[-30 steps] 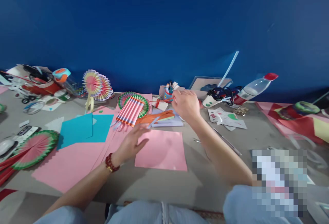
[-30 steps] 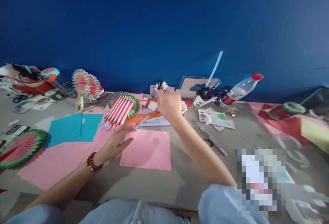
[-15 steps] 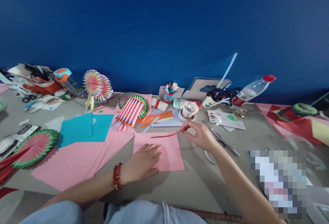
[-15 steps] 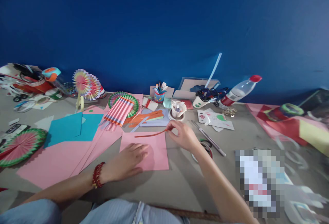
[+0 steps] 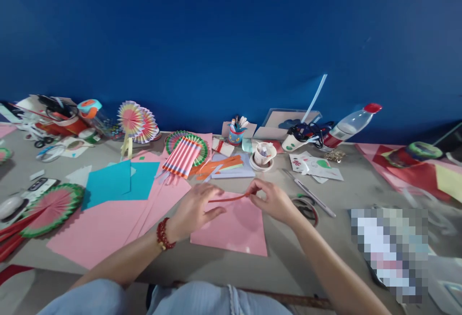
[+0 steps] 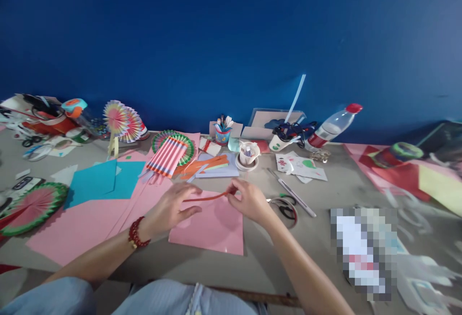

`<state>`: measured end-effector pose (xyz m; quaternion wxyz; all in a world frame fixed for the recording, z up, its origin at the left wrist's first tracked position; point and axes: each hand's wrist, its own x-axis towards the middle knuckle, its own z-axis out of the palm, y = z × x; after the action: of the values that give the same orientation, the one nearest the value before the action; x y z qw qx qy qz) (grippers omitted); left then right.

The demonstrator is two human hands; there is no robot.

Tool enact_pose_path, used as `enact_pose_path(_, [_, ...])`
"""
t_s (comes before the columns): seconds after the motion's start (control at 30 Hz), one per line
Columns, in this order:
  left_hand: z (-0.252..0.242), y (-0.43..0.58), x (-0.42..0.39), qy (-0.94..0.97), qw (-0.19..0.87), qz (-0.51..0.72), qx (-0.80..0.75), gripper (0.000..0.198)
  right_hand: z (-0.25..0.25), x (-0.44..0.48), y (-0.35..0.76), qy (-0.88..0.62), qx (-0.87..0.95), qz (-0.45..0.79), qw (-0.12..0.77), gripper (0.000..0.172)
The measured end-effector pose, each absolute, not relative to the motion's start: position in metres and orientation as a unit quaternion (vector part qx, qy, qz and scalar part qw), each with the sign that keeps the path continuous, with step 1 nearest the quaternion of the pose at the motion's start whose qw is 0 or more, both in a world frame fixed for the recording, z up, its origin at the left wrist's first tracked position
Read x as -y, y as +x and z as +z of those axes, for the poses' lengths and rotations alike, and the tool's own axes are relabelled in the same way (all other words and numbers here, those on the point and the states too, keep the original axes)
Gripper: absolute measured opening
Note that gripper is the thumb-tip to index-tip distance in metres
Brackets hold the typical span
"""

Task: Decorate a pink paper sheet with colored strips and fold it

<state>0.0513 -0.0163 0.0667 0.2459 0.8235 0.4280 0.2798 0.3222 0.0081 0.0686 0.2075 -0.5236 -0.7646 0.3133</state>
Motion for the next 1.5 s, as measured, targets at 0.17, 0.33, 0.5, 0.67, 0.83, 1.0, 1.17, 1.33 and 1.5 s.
enact_pose_path(0.17, [0.067,0.055,0.013,0.765,0.421,0.211,-0.44,0.029,0.078,-0.006,0.314,-0.422,0.807,0.359,0.204,0.026])
enact_pose_path(0.33, [0.066,0.05,0.007,0.77,0.414,0.211,-0.437,0.024,0.085,-0.008,0.301,-0.349,0.839,0.373,0.189,0.014])
enact_pose_path(0.5, [0.07,0.039,0.001,0.753,0.421,0.231,-0.45,0.024,0.087,-0.01,0.3,-0.399,0.8,0.414,0.175,0.019])
enact_pose_path(0.67, [0.069,0.03,-0.001,0.739,0.408,0.274,-0.461,0.029,0.086,-0.012,0.319,-0.477,0.772,0.374,0.189,0.023])
enact_pose_path(0.83, [0.045,0.022,0.011,0.815,0.313,0.27,-0.407,0.021,0.089,-0.007,0.35,-0.522,0.756,0.338,0.204,0.028])
enact_pose_path(1.0, [0.017,0.017,0.032,0.921,0.188,0.167,-0.298,0.023,0.091,0.005,0.366,-0.494,0.758,0.376,0.198,0.026])
enact_pose_path(1.17, [0.008,0.024,0.05,0.918,0.196,0.176,-0.298,0.017,0.083,0.012,0.352,-0.409,0.772,0.446,0.195,0.023])
enact_pose_path(1.33, [0.021,0.022,0.046,0.773,0.353,0.31,-0.427,0.012,0.074,0.014,0.332,-0.365,0.768,0.49,0.192,0.02])
enact_pose_path(1.5, [0.039,0.02,0.033,0.604,0.609,0.293,-0.423,0.02,0.061,0.011,0.33,-0.388,0.741,0.518,0.18,0.021])
